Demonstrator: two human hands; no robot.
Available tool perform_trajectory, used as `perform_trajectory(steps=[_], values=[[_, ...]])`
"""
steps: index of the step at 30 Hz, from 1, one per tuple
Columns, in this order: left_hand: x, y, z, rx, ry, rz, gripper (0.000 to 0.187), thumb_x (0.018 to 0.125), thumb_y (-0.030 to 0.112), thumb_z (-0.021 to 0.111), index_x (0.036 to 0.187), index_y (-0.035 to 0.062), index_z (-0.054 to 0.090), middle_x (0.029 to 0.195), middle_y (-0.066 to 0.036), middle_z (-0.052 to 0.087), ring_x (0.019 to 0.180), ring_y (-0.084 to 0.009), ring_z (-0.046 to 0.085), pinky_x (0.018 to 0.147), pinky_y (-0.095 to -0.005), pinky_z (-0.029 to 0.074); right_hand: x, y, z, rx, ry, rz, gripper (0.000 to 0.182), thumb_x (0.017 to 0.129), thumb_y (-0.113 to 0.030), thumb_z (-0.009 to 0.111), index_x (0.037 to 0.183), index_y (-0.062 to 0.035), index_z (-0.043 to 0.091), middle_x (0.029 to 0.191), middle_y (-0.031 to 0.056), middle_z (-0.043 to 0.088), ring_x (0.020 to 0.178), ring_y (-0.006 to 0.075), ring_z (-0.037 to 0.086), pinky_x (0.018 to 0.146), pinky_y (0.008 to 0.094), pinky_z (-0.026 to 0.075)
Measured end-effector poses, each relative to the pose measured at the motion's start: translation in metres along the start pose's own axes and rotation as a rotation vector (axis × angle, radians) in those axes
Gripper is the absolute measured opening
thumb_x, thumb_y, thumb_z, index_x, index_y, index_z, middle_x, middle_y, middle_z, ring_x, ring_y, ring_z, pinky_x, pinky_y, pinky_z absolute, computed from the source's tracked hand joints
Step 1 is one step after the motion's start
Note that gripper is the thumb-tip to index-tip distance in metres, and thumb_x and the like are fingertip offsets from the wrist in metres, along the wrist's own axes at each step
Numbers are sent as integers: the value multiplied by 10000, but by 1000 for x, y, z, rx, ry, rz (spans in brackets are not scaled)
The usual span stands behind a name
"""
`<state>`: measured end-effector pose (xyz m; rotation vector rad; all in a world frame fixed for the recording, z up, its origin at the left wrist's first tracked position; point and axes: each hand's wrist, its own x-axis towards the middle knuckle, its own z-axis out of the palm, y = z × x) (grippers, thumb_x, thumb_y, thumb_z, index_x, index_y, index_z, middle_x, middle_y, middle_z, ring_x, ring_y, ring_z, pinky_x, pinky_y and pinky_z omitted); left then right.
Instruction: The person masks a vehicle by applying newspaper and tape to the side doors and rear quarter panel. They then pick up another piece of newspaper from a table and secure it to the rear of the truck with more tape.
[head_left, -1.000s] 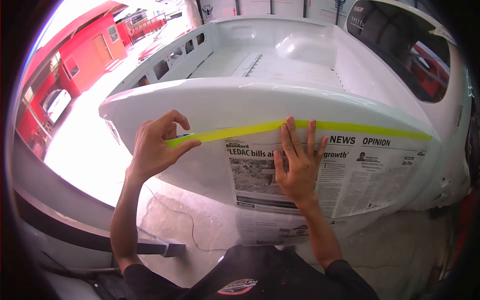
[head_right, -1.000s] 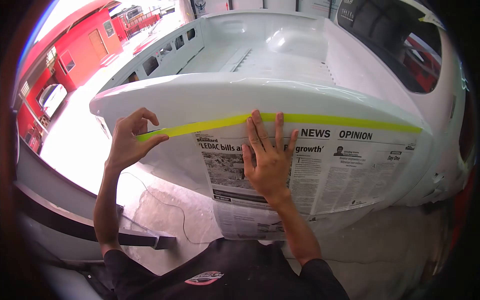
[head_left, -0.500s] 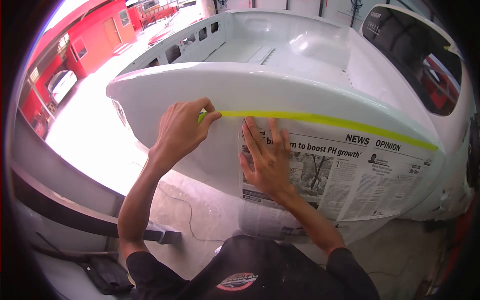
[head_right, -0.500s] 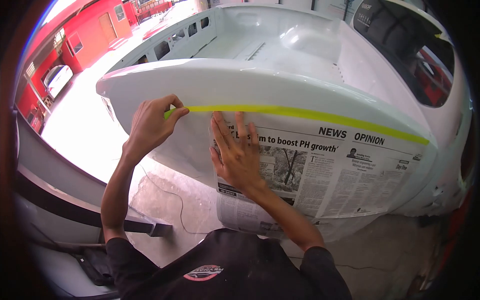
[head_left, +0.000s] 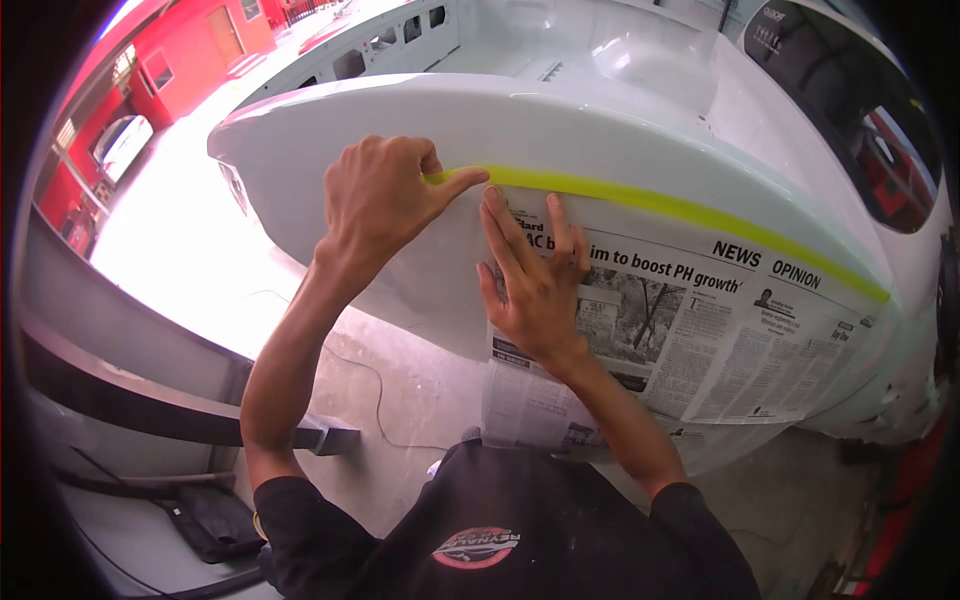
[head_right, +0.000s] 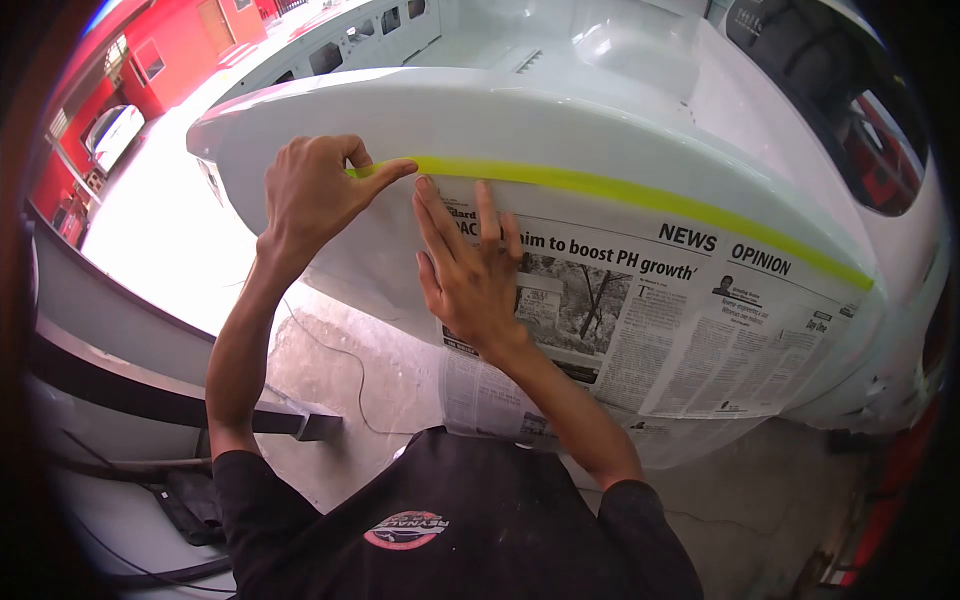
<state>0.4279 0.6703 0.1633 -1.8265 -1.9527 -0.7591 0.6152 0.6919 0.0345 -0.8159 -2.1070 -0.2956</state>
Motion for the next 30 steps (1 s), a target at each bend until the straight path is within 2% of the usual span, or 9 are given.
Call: perform_trajectory(steps=[3, 6, 12, 15, 24, 27, 30], values=[[1, 7, -7, 30, -88, -50, 589, 806, 629, 845, 765, 45, 790, 578, -80, 674, 543, -216, 676, 535, -368, 518, -2, 4, 3, -29, 4, -20, 740, 885, -290, 758, 1578, -201, 511, 1703, -115, 380, 1539, 338, 253, 1191, 516, 210], [0, 9, -8, 37, -112, -52, 583, 821, 627, 836, 770, 47, 792, 602, -80, 693, 552, -217, 686, 536, -372, 522, -1, 3, 0, -27, -12, -6, 710, 886, -281, 761, 1556, -214, 537, 1666, -130, 446, 1529, 340, 245, 1195, 501, 176], [-2, 11, -7, 40, -114, -67, 570, 839, 618, 825, 789, 50, 796, 608, -76, 697, 547, -215, 684, 534, -366, 525, -1, 2, 1, -47, -14, -6, 705, 885, -287, 763, 1552, -224, 543, 1665, -138, 445, 1536, 333, 232, 1192, 488, 177], [-2, 12, -6, 46, -119, -75, 565, 846, 612, 821, 798, 49, 799, 611, -76, 700, 545, -215, 683, 534, -365, 526, -2, 4, 3, -50, -9, -16, 765, 883, -312, 766, 1592, -219, 495, 1712, -132, 358, 1550, 316, 234, 1214, 506, 179], [1, 14, -6, 63, -139, -92, 581, 857, 619, 805, 814, 40, 804, 622, -96, 710, 550, -231, 697, 532, -387, 535, -2, 4, 2, -32, -19, -17, 766, 894, -311, 761, 1601, -214, 482, 1712, -131, 360, 1545, 328, 235, 1201, 506, 195], [1, 16, -3, 74, -93, -90, 601, 833, 634, 828, 708, 52, 745, 512, -47, 610, 466, -195, 604, 508, -361, 473, 0, 3, -7, 74, -35, 19, 763, 903, -341, 746, 1605, -217, 475, 1711, -127, 363, 1546, 348, 226, 1200, 526, 191], [2, 23, -7, 65, -129, -159, 606, 835, 635, 821, 707, 48, 743, 524, -59, 621, 489, -218, 627, 532, -378, 492, 5, 8, -22, -46, -43, 101, 740, 934, -395, 714, 1610, -221, 471, 1710, -125, 372, 1566, 376, 195, 1212, 561, 137]])
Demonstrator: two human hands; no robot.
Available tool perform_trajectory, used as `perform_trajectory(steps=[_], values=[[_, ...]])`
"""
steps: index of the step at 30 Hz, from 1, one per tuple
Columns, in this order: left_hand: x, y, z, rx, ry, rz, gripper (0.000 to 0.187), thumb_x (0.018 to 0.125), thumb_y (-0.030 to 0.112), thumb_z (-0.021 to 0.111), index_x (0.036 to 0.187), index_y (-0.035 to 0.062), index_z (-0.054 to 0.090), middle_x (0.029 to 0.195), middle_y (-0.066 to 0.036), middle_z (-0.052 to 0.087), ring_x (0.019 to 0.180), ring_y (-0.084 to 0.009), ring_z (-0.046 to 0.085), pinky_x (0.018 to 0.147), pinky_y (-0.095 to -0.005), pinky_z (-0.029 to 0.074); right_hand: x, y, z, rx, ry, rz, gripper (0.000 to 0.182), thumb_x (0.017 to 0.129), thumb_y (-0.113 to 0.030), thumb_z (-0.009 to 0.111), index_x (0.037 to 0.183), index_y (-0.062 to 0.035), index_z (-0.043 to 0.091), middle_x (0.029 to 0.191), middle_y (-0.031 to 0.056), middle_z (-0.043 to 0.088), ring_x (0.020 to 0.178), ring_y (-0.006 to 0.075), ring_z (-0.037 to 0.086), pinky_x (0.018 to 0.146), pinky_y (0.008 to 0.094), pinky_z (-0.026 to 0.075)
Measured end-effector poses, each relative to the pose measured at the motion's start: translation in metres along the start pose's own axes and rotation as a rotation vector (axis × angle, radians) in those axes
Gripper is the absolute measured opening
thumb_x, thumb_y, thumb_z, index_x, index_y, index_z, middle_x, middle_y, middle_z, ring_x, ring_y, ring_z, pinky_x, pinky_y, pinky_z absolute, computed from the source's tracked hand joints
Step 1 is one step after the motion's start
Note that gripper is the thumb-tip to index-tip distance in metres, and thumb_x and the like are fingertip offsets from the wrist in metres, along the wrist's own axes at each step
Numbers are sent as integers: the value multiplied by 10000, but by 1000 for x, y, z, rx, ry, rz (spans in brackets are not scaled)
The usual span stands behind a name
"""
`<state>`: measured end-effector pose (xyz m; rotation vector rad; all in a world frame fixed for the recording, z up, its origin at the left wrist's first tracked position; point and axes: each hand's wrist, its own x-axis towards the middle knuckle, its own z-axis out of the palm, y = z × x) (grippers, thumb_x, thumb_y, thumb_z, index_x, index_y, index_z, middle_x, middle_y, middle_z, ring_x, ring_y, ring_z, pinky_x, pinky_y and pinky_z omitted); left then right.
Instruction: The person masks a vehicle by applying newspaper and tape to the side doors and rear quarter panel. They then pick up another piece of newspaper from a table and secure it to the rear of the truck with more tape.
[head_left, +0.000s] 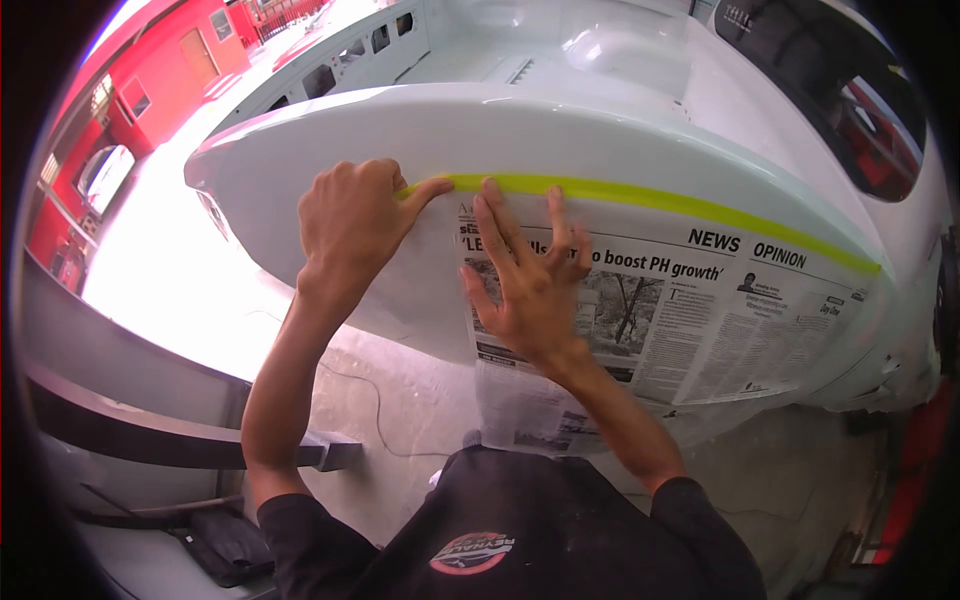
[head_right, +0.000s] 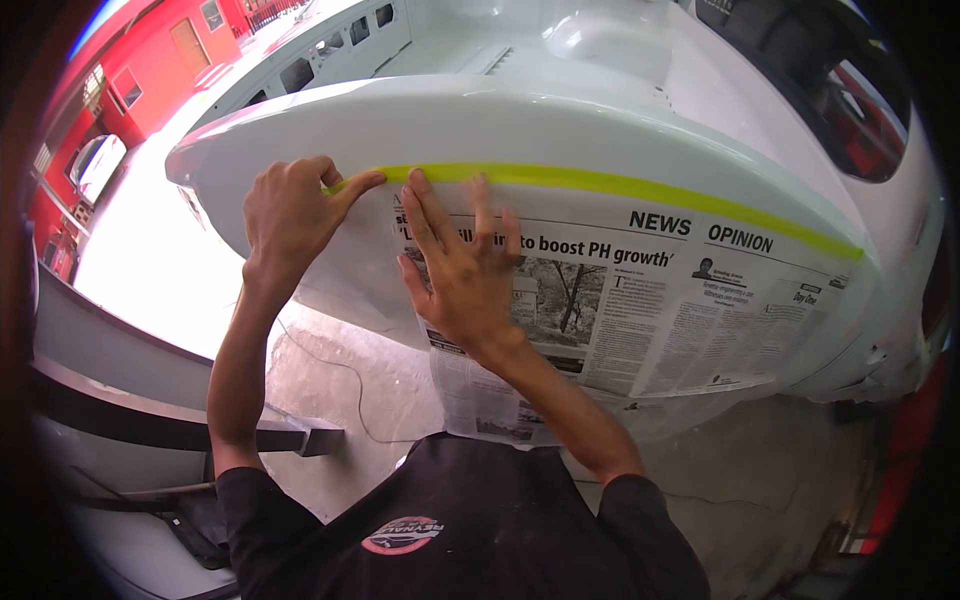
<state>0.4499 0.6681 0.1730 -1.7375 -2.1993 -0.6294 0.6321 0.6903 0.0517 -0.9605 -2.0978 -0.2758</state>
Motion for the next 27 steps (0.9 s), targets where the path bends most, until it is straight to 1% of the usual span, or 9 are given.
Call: perform_trajectory(steps=[3, 6, 9, 12, 17, 18, 21, 24, 27], values=[[2, -3, 4, -1, 14, 19, 615, 828, 646, 820, 709, 48, 745, 524, -59, 628, 498, -232, 641, 548, -384, 504, -12, 21, -15, -123, 13, 60, 712, 979, -439, 667, 1626, -231, 453, 1703, -127, 389, 1586, 397, 160, 1217, 590, 73], [1, 0, -3, 22, -49, 8, 573, 865, 600, 805, 833, 28, 799, 704, -80, 726, 605, -237, 711, 581, -379, 552, -24, 48, -42, -200, 31, 205, 667, 1008, -449, 641, 1615, -228, 475, 1667, -137, 448, 1598, 418, 123, 1220, 586, 33], [-4, -2, 2, 21, 106, 102, 527, 871, 541, 824, 824, 18, 784, 789, -64, 710, 669, -229, 717, 598, -385, 549, -24, 68, -60, -228, 117, 224, 603, 1007, -422, 646, 1567, -218, 549, 1633, -117, 503, 1583, 422, 137, 1218, 570, 49], [-2, -7, 8, -68, 128, 145, 502, 854, 490, 864, 771, 11, 739, 852, -30, 686, 646, -214, 668, 617, -377, 509, -16, 60, -64, -78, 234, 191, 485, 988, -363, 678, 1447, -205, 671, 1549, -85, 596, 1531, 400, 219, 1199, 550, 93], [-25, -6, -23, -127, 81, 81, 428, 842, 403, 894, 787, 13, 726, 813, -39, 703, 631, -200, 657, 608, -375, 491, 10, 45, -66, 93, 295, 62, 322, 935, -276, 732, 1244, -193, 760, 1335, -43, 680, 1429, 360, 319, 1125, 527, 191], [-28, -6, -26, -156, 72, 65, 409, 838, 385, 900, 793, 18, 726, 810, -44, 708, 631, -196, 655, 607, -373, 488, 16, 38, -66, 142, 288, 38, 292, 927, -265, 740, 1208, -191, 769, 1291, -40, 687, 1417, 353, 329, 1111, 523, 204], [-33, -8, -22, -226, 139, 103, 337, 840, 346, 902, 821, 51, 741, 797, -47, 712, 618, -180, 633, 607, -368, 482, 46, 20, -57, 235, 205, -95, 266, 923, -258, 745, 1181, -198, 774, 1276, -29, 680, 1419, 329, 341, 1094, 515, 212], [-35, -13, -19, -264, 176, 174, 267, 848, 323, 891, 911, 90, 776, 810, -40, 716, 625, -176, 630, 612, -363, 481, 69, 14, -43, 332, 165, -134, 199, 921, -252, 759, 1114, -210, 785, 1217, -45, 702, 1402, 293, 376, 1089, 513, 209], [-40, -4, -33, -234, 118, 132, 256, 854, 309, 882, 1017, 131, 797, 825, -28, 724, 658, -175, 661, 634, -356, 497, 78, 15, -37, 405, 94, -174, 134, 903, -253, 784, 1031, -214, 783, 1140, -67, 725, 1366, 272, 423, 1068, 502, 223]])
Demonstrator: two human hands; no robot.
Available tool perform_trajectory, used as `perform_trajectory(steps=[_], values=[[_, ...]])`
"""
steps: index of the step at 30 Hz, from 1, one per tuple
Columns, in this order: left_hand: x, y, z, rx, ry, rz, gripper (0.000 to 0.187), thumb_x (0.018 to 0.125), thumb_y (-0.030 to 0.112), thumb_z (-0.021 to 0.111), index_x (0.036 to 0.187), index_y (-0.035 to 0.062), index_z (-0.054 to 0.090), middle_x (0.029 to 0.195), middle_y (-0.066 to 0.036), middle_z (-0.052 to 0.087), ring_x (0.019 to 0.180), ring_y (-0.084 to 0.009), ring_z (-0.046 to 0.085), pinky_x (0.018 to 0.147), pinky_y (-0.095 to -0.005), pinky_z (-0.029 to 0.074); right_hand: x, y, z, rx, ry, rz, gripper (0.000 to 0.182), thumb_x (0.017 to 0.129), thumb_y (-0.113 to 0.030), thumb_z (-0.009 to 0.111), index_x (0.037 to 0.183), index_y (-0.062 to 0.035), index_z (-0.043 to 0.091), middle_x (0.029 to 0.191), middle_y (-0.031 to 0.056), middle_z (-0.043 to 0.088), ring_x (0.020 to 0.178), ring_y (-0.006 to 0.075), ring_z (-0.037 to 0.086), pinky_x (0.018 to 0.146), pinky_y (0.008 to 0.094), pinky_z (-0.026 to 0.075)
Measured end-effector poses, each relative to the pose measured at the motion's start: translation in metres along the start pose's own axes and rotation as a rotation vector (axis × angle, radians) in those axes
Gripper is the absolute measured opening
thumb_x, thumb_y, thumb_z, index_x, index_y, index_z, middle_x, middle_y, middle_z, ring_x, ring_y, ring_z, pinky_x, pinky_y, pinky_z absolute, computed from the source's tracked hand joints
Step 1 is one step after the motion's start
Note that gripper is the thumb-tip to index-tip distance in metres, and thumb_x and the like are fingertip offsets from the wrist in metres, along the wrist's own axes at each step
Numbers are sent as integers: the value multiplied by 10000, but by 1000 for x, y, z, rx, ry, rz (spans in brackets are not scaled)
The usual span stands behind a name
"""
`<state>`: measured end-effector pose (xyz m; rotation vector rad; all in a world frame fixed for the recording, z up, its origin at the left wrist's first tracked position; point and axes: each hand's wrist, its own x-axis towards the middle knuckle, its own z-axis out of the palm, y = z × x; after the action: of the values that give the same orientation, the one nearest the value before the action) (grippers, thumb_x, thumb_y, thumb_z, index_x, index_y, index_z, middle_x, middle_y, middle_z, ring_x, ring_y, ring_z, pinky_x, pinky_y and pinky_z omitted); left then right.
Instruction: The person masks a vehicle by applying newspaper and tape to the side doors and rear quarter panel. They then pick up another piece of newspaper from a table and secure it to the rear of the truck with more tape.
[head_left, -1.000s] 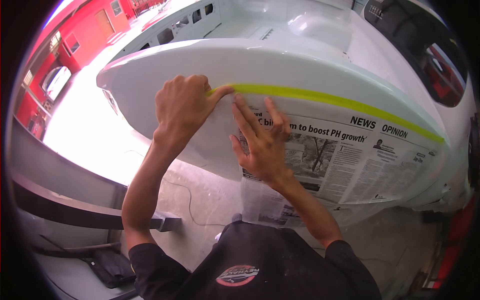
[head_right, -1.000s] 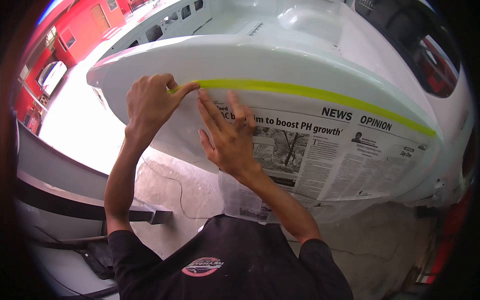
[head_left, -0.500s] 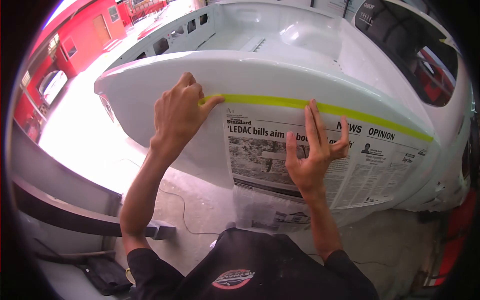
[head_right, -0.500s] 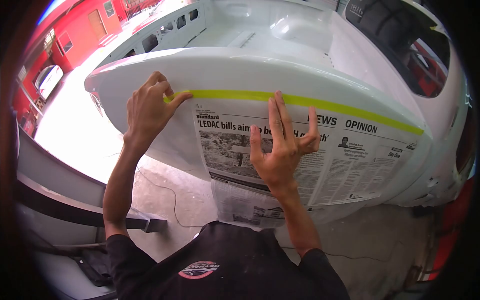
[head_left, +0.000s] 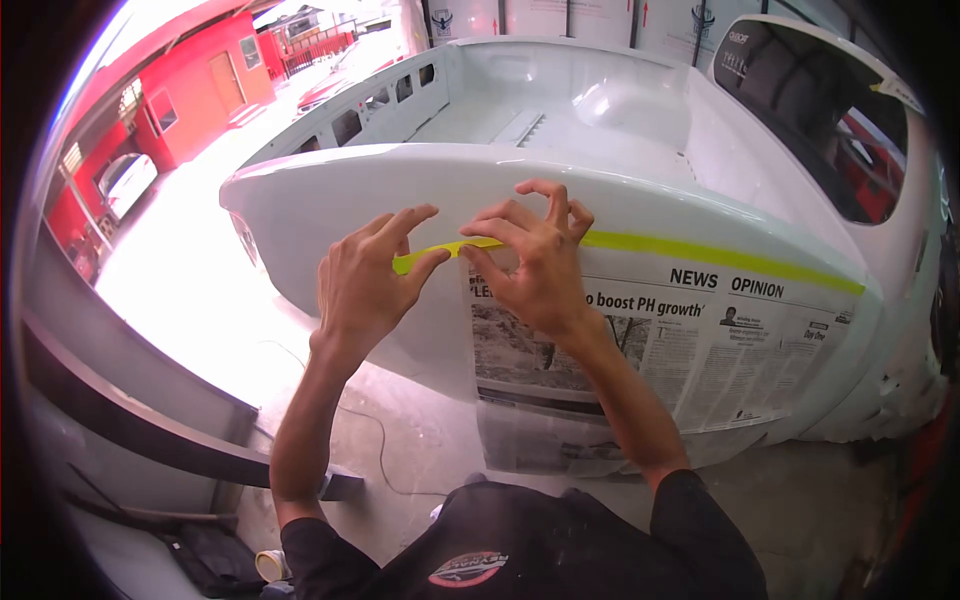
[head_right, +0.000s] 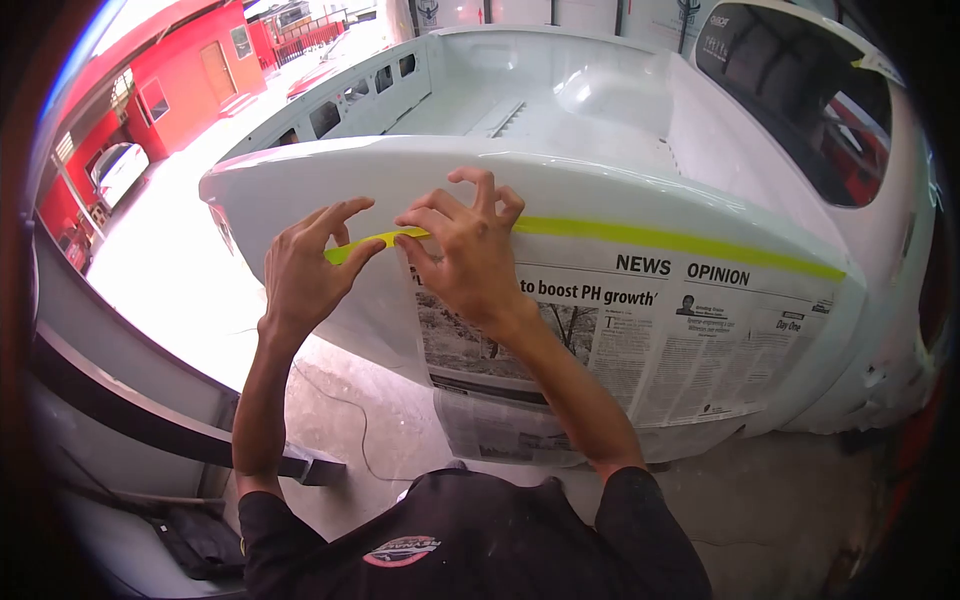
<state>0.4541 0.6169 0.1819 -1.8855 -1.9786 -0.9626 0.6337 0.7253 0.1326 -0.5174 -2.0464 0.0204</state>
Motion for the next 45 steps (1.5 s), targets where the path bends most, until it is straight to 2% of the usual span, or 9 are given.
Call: perform_trajectory(steps=[3, 9, 15, 21, 23, 33, 39, 42, 45], values=[[-2, 0, -1, 5, -32, -10, 260, 873, 291, 861, 1092, 166, 797, 851, -18, 737, 710, -187, 701, 662, -352, 512, 2, 1, 1, 4, 6, -28, 82, 881, -239, 802, 952, -213, 771, 1078, -81, 734, 1331, 264, 457, 1044, 490, 237], [-7, -9, 8, -69, -62, 24, 188, 927, 198, 794, 1111, 161, 778, 882, -12, 746, 751, -221, 713, 698, -360, 521, 2, 0, 6, -30, -10, -59, 108, 859, -232, 803, 946, -223, 739, 1037, -93, 727, 1294, 250, 485, 1049, 483, 235], [-12, 3, 9, -117, -63, -22, 187, 894, 141, 738, 1081, 137, 739, 821, -37, 737, 721, -241, 715, 694, -377, 519, 2, -2, 9, -38, -18, -81, 130, 840, -193, 783, 943, -213, 705, 1013, -80, 709, 1273, 248, 498, 1040, 474, 238], [-7, 16, 8, -68, -114, -72, 153, 853, 207, 753, 992, 142, 763, 624, -18, 666, 559, -219, 664, 580, -379, 484, 2, -2, 5, -47, -54, -112, 98, 859, -199, 757, 944, -185, 711, 1028, -53, 695, 1287, 239, 471, 1005, 474, 241], [-8, 14, 14, -102, -53, -27, 129, 854, 215, 750, 956, 141, 776, 583, -6, 645, 510, -199, 632, 550, -370, 472, 1, -2, 5, -56, -32, -127, 108, 856, -200, 768, 943, -174, 711, 1026, -50, 695, 1283, 237, 474, 1018, 472, 240], [-14, 4, 23, -365, -12, -100, 184, 831, 242, 751, 910, 80, 788, 596, -19, 657, 514, -163, 600, 573, -337, 476, -4, -5, 11, -95, 110, -195, 151, 803, -132, 794, 907, -173, 693, 935, -63, 693, 1146, 220, 566, 995, 435, 256], [-13, 2, 20, -587, -57, -149, 142, 798, 132, 753, 877, 14, 764, 563, -1, 578, 529, -80, 533, 567, -285, 453, -7, -9, 8, -76, 122, -204, 149, 818, -130, 782, 911, -178, 676, 933, -56, 688, 1151, 220, 570, 992, 435, 257], [-17, -4, 24, -584, -35, -151, 115, 851, 97, 748, 884, -13, 754, 601, -4, 592, 589, -54, 595, 572, -271, 484, -9, -10, 7, -62, 67, -176, 149, 840, -129, 769, 937, -179, 668, 941, -53, 680, 1148, 228, 574, 994, 439, 254], [-24, -37, 30, -633, 156, -383, 148, 933, 111, 729, 971, -32, 738, 709, -31, 676, 660, -91, 678, 616, -268, 542, -9, -13, 0, -15, 93, -167, 149, 860, -145, 767, 960, -175, 660, 950, -48, 673, 1158, 231, 571, 988, 441, 255]])
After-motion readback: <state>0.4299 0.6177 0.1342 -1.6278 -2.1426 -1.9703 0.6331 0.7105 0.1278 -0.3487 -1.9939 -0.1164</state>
